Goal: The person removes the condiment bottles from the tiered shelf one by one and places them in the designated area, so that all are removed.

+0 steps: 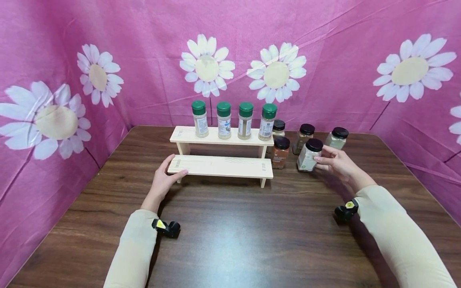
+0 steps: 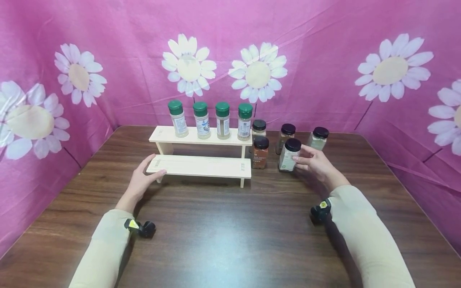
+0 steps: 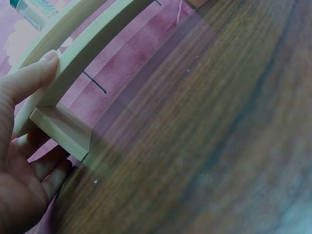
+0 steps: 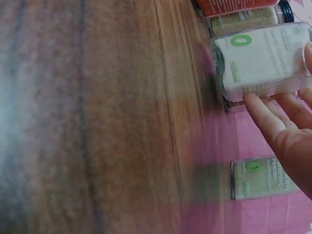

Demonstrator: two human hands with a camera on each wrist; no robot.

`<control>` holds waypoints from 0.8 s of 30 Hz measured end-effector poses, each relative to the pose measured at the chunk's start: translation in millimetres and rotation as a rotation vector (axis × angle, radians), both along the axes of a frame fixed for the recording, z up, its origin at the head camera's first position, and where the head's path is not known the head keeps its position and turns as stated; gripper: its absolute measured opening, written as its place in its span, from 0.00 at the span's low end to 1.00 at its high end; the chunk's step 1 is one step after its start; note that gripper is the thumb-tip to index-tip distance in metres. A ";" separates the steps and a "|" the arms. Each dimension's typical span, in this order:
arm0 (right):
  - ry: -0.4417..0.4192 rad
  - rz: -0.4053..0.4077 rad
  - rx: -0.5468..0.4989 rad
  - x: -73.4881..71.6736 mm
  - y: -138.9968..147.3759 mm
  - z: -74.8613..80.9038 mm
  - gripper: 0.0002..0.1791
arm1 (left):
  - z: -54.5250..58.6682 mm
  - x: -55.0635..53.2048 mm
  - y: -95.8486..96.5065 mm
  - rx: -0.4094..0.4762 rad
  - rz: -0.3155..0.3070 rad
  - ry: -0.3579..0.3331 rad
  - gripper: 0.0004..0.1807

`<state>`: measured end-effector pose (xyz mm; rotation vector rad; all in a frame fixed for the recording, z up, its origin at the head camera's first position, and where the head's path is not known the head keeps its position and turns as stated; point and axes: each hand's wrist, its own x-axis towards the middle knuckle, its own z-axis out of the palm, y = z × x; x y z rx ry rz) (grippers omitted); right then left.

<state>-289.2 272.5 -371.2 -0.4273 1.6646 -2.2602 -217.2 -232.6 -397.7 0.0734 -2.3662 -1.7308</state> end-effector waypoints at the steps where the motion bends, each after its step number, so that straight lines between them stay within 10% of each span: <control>1: 0.002 -0.001 0.009 -1.1 -0.3 -0.1 0.22 | -0.1 -0.1 -0.3 0.001 0.000 0.002 0.41; 24: -0.021 -0.008 0.085 -7.5 2.0 -2.6 0.17 | -1.7 -1.7 -1.2 -0.007 0.003 -0.003 0.41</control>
